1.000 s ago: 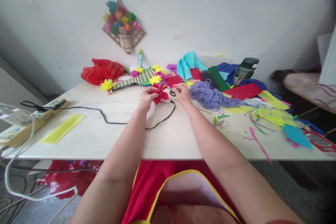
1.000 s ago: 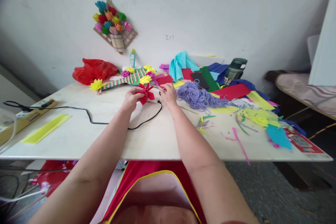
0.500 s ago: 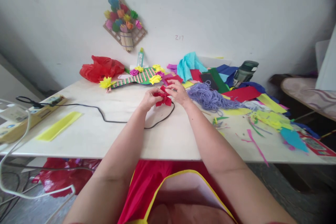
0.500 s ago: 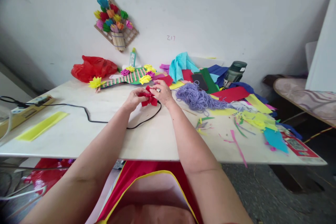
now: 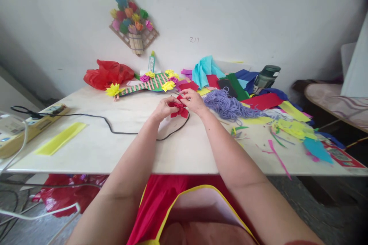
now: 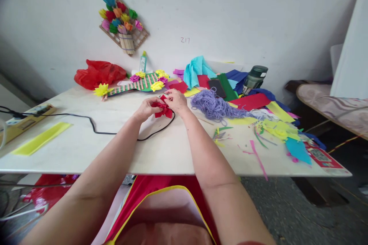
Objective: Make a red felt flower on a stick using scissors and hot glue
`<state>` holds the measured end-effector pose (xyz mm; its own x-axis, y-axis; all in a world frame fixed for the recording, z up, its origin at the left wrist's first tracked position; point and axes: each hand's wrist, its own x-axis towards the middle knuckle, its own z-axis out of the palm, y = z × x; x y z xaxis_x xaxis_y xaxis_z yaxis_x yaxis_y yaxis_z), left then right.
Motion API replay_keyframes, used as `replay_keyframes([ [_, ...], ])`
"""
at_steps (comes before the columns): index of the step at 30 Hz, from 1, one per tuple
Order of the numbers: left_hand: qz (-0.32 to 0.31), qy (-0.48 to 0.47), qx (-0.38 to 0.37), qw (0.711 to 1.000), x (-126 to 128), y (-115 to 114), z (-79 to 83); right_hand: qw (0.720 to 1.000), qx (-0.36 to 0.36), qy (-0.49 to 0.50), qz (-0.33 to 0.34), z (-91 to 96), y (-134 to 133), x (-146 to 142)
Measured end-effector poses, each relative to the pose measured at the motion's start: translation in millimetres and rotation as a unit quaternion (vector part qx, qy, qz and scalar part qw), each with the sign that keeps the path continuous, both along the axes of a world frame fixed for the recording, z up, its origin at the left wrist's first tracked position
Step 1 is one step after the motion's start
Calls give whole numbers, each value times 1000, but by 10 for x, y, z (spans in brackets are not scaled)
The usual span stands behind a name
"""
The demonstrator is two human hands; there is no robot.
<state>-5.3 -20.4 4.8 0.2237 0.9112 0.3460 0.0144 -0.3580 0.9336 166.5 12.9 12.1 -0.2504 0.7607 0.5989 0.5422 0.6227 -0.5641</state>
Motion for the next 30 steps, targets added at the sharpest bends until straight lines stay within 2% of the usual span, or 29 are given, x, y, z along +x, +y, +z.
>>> replay_keyframes([
  [15, 4, 0, -8, 1000, 11, -20, 19, 999, 6, 37, -24, -38, -37, -69],
  [24, 28, -46, -31, 998, 19, -22, 10, 995, -17, 100, 23, -40, -16, -63],
  [30, 58, -114, -42, 991, 2, 24, -10, 991, -2, 135, -4, -30, -11, -22],
])
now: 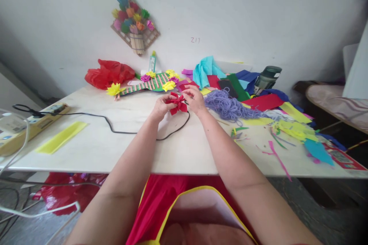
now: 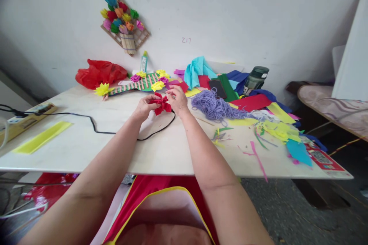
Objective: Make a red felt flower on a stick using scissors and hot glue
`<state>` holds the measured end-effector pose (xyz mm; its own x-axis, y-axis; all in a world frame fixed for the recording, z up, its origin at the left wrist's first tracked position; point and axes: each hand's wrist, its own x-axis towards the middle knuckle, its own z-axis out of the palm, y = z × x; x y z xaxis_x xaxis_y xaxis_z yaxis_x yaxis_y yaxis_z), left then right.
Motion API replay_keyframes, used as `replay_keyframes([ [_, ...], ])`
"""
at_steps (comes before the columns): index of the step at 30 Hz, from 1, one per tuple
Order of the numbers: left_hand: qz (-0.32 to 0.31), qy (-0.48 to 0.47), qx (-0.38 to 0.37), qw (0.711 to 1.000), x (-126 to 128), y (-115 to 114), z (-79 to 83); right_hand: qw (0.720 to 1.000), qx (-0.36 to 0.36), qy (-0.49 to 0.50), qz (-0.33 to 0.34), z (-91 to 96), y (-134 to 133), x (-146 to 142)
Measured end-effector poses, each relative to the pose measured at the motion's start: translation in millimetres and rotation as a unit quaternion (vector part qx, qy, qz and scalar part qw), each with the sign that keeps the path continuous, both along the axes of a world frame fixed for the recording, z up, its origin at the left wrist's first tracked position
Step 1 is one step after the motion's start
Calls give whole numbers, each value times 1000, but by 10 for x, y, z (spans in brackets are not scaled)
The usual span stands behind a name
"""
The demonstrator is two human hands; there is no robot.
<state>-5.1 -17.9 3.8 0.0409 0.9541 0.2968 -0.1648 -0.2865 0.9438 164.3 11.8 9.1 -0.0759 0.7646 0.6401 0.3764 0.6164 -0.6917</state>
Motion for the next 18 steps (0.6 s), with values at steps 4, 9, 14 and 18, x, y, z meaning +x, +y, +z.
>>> replay_keyframes([
  [4, 6, -13, -8, 1000, -7, 24, -5, 999, 39, 1, -30, 27, -32, 14],
  [9, 25, -22, -5, 999, -15, 36, -19, 999, 42, -23, -7, 50, -59, -24],
  [14, 44, -13, 5, 999, -16, 48, -31, 999, 33, -35, -18, 9, -11, -60],
  [18, 63, 10, 22, 998, -11, 63, -42, 999, 29, -36, -27, -38, 25, -86],
])
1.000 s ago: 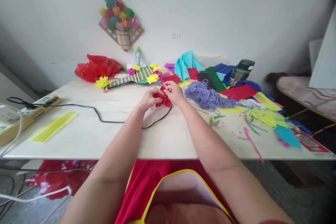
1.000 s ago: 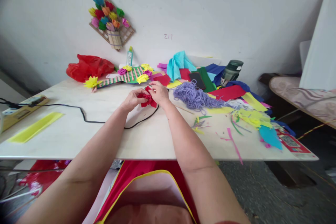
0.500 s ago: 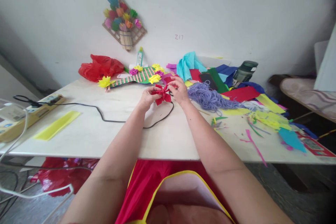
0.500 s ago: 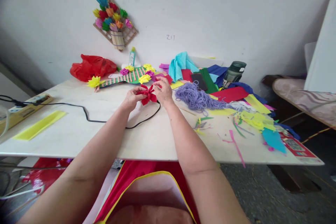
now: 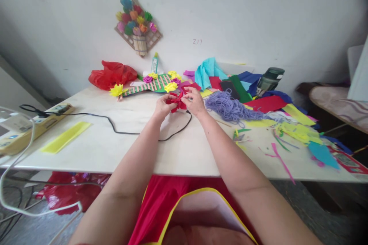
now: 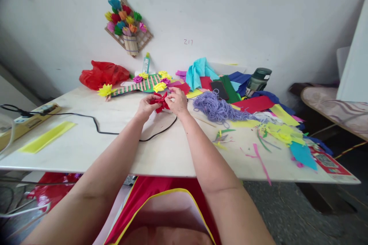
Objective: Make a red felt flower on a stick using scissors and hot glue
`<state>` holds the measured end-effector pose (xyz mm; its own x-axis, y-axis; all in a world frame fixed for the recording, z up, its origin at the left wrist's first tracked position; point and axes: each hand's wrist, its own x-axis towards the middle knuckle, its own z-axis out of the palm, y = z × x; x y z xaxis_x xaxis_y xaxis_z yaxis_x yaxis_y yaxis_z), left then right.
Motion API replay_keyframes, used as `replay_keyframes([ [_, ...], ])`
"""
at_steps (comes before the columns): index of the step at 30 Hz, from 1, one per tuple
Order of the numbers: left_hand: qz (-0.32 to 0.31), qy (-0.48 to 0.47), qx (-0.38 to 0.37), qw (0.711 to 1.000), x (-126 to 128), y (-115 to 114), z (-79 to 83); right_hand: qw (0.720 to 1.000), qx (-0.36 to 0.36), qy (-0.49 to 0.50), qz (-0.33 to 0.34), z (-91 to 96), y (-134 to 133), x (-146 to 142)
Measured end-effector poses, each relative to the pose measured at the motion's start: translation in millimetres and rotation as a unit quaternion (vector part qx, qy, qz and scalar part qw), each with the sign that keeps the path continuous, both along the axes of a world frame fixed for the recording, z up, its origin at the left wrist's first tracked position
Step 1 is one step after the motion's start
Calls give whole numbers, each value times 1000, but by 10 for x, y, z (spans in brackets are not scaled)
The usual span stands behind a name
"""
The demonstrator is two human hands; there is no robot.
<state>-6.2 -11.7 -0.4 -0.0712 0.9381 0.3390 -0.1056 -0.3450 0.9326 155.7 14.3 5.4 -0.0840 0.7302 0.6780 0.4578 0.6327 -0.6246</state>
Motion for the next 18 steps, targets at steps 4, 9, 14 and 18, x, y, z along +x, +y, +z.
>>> replay_keyframes([
  [4, 20, 31, 17, 999, -2, 28, -25, 1000, -15, 7, -20, -42, 16, -39],
  [9, 62, 85, 67, 992, 0, 47, -43, 998, -44, 26, -33, -68, 27, -60],
  [14, 81, 121, 77, 986, 21, 16, -27, 997, -65, 40, -18, -49, 4, -64],
  [18, 91, 140, 86, 982, 24, 13, -31, 995, -85, 56, -17, -32, -19, -80],
])
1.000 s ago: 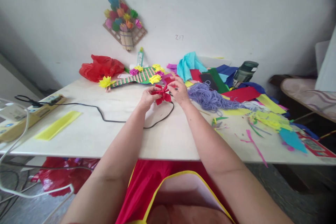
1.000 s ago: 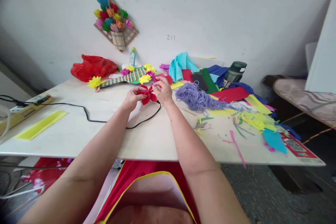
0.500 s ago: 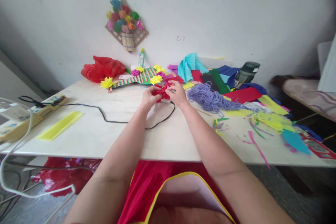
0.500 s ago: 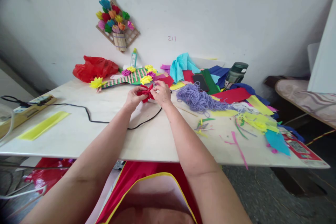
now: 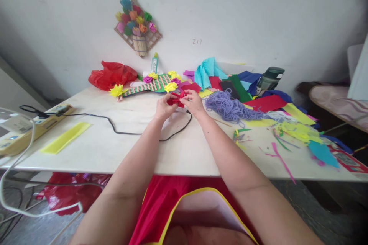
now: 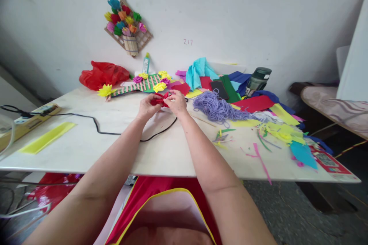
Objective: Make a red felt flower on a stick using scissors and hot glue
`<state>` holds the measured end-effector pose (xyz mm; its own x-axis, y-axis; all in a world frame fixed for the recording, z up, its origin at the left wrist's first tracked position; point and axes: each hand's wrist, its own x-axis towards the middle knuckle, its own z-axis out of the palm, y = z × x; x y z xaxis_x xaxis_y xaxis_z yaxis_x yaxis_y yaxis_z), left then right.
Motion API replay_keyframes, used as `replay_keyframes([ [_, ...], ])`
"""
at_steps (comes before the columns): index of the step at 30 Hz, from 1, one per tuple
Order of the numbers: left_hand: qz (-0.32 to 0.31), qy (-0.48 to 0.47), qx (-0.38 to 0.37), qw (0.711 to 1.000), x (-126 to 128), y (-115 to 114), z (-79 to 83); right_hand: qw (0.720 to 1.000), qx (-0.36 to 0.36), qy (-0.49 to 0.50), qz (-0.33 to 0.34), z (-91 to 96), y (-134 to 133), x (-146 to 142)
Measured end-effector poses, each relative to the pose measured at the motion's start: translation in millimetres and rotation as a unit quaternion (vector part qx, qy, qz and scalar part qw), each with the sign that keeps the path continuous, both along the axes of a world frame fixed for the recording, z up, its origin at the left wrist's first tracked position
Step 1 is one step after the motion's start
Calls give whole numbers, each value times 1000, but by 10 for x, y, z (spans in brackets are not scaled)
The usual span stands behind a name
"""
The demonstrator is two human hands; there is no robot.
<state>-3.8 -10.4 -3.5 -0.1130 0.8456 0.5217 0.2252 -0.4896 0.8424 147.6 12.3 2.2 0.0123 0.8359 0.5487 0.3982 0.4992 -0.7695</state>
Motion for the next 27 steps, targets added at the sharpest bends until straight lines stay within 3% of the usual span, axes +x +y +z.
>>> replay_keyframes([
  [13, 20, 66, 23, 997, 6, 32, -22, 1000, -12, 10, -4, 15, -44, -28],
  [27, -3, 1, -3, 1000, 25, 15, -4, 1000, 18, 19, -17, -14, -24, -7],
])
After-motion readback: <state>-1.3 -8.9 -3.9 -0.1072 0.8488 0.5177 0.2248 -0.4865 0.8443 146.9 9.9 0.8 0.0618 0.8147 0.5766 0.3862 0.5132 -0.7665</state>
